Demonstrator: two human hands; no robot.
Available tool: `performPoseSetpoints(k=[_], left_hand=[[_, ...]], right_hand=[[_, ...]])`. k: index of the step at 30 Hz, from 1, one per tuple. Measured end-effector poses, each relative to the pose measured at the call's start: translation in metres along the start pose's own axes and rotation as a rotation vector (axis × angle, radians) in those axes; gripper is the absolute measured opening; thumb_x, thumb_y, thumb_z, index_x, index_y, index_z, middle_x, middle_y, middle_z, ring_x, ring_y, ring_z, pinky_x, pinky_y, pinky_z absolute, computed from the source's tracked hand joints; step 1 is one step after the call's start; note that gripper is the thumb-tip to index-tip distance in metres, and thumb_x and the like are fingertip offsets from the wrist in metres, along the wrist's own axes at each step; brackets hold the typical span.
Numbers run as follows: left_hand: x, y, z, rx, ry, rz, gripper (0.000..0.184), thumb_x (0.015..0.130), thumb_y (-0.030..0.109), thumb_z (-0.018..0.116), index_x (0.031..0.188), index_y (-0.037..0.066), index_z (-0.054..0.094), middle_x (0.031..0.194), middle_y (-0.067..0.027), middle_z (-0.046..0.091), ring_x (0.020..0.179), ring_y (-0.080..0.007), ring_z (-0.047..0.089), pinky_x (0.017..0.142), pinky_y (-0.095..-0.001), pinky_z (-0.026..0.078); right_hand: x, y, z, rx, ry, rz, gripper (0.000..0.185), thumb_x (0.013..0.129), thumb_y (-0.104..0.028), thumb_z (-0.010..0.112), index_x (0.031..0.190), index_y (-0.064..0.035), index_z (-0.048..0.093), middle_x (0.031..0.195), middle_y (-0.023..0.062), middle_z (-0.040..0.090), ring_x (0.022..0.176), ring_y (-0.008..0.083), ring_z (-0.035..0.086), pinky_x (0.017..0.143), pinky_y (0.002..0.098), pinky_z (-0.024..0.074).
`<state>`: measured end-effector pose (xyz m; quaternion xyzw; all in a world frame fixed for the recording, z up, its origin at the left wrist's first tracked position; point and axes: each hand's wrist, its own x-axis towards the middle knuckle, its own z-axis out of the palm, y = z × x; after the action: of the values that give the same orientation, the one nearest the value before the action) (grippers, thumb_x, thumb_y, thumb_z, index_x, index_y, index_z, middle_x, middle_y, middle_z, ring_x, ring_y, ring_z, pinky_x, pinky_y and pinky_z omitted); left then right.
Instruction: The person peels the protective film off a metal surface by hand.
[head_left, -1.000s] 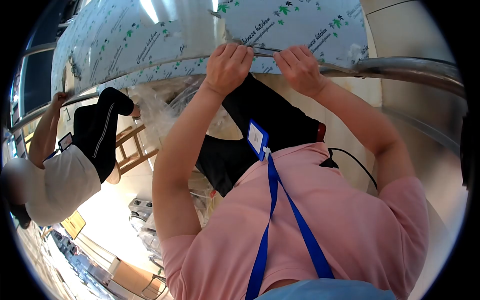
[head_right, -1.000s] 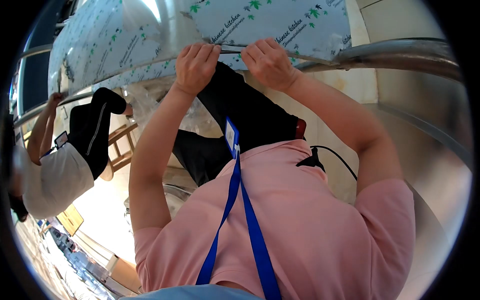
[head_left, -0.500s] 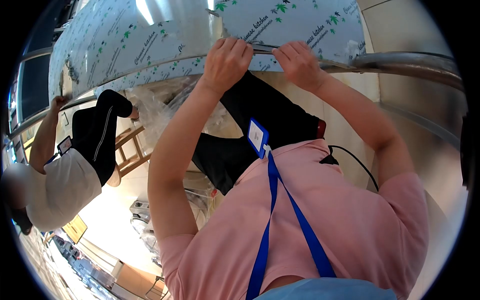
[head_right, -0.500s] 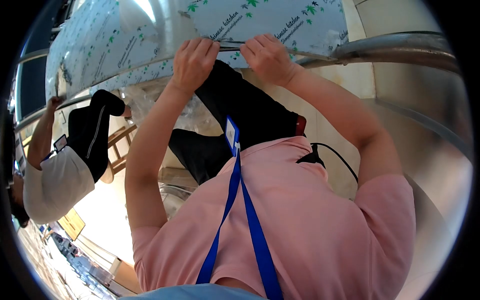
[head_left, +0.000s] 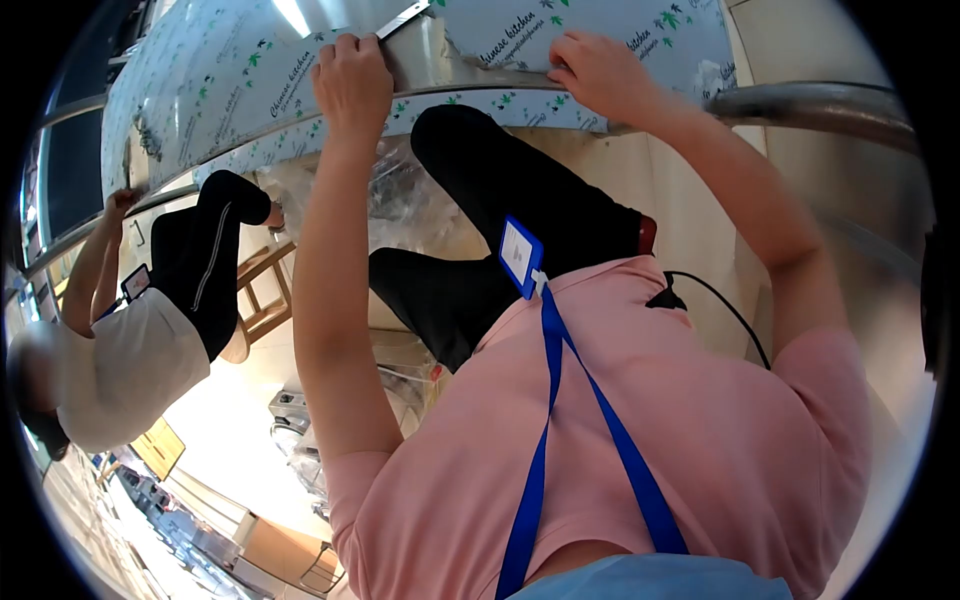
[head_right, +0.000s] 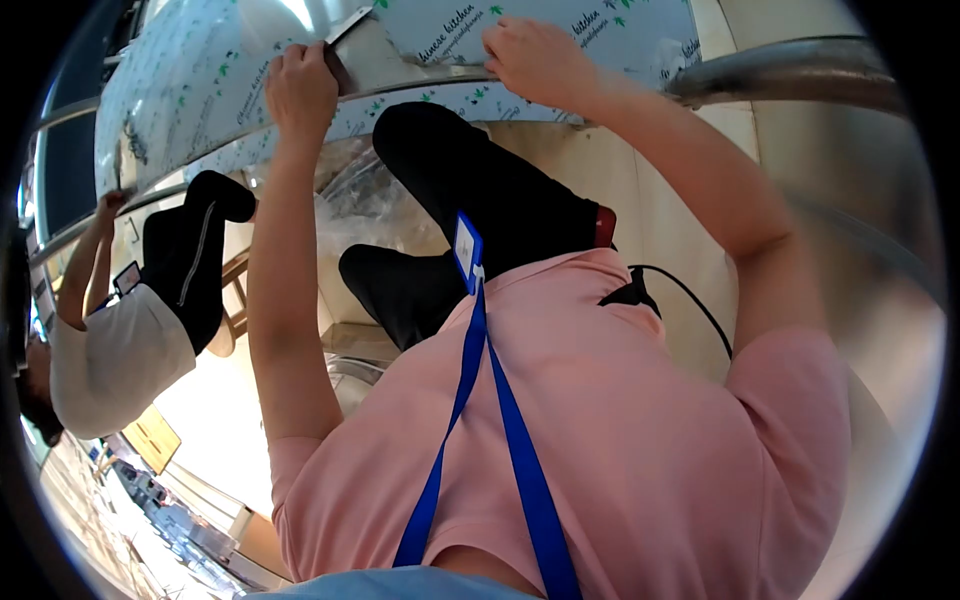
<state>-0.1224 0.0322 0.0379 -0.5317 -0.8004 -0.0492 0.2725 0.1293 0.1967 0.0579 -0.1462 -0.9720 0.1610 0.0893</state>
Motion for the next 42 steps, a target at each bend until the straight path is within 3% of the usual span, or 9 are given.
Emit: performPoseSetpoints(k=[3,8,14,17,26,32,35,38,42], left_hand=[[0.006,0.021,-0.019,-0.015,0.143,-0.044,0.018,0.087,0.014,0.061,0.101,0.009,0.072,0.102,-0.0086,0.067,0.097,-0.0297,0.062,0.081,-0.0415,0.051],[0.012,0.085,-0.029,-0.759,0.001,0.321,0.016,0.08,0.015,0.069,0.095,0.009,0.07,0.098,-0.0055,0.065,0.093,-0.0265,0.062,0.082,-0.0384,0.051],[0.011,0.105,-0.006,-0.711,-0.017,0.377,0.01,0.085,0.013,0.069,0.093,0.007,0.066,0.085,-0.0057,0.062,0.078,-0.0224,0.061,0.068,-0.0346,0.051],[0.02,0.103,-0.014,-0.783,-0.362,0.371,0.011,0.077,0.003,0.058,0.087,0.003,0.056,0.092,-0.0177,0.057,0.095,-0.0368,0.055,0.085,-0.0422,0.047],[0.014,0.103,0.001,-0.773,-0.24,0.428,0.009,0.077,-0.001,0.053,0.085,0.001,0.053,0.089,-0.0189,0.055,0.092,-0.0381,0.054,0.082,-0.0437,0.046],[0.018,0.098,0.007,-0.799,-0.245,0.446,0.007,0.081,-0.002,0.051,0.087,0.001,0.053,0.09,-0.0196,0.055,0.091,-0.0395,0.054,0.081,-0.0443,0.046],[0.025,0.1,0.002,-0.999,-0.41,0.184,0.005,0.087,0.002,0.052,0.09,0.001,0.056,0.091,-0.0204,0.056,0.09,-0.0408,0.055,0.078,-0.0449,0.046],[0.039,0.097,-0.01,-1.072,-0.28,0.292,0.009,0.091,0.007,0.054,0.093,0.001,0.06,0.092,-0.0212,0.056,0.09,-0.0416,0.055,0.077,-0.045,0.046],[0.042,0.083,-0.006,-1.0,-0.344,0.287,0.011,0.088,0.007,0.056,0.091,0.0,0.063,0.092,-0.0206,0.057,0.091,-0.0413,0.055,0.079,-0.0456,0.046]], right_hand=[[0.006,0.001,0.005,-0.065,-0.091,-0.026,0.009,0.089,-0.012,0.059,0.087,-0.0035,0.056,0.085,0.0115,0.06,0.085,0.0326,0.061,0.074,0.0426,0.0484],[0.011,0.015,0.015,-0.073,-0.161,-0.032,0.007,0.089,-0.009,0.055,0.089,-0.0019,0.055,0.085,0.0132,0.06,0.085,0.0344,0.061,0.076,0.0441,0.0477],[0.008,0.024,0.021,-0.009,-0.098,-0.051,0.009,0.088,-0.01,0.057,0.09,-0.0022,0.059,0.083,0.0142,0.063,0.083,0.0333,0.062,0.074,0.0435,0.0484],[0.01,0.021,0.019,0.06,-0.218,0.014,0.021,0.087,-0.019,0.058,0.087,0.0021,0.062,0.09,0.0249,0.064,0.091,0.0436,0.061,0.077,0.0489,0.0495],[0.008,0.014,0.02,0.111,-0.027,-0.06,0.018,0.085,-0.016,0.058,0.08,0.0015,0.062,0.082,0.0247,0.064,0.082,0.0437,0.062,0.072,0.0518,0.0486],[0.016,0.019,0.019,0.044,-0.192,0.011,0.019,0.084,-0.016,0.057,0.082,0.0017,0.063,0.081,0.0247,0.064,0.082,0.0429,0.062,0.073,0.0512,0.0486],[0.022,0.023,0.018,0.125,-0.168,0.113,0.02,0.086,-0.017,0.056,0.082,0.0006,0.064,0.083,0.0249,0.065,0.083,0.0433,0.062,0.075,0.0513,0.0484],[0.026,0.031,0.019,0.109,-0.102,0.11,0.021,0.088,-0.018,0.055,0.082,-0.001,0.065,0.085,0.0246,0.065,0.084,0.0433,0.062,0.076,0.0514,0.0483],[0.024,0.017,0.003,0.153,-0.151,0.091,0.021,0.088,-0.019,0.055,0.085,-0.0018,0.066,0.086,0.0233,0.066,0.085,0.0427,0.062,0.076,0.0505,0.0488]])
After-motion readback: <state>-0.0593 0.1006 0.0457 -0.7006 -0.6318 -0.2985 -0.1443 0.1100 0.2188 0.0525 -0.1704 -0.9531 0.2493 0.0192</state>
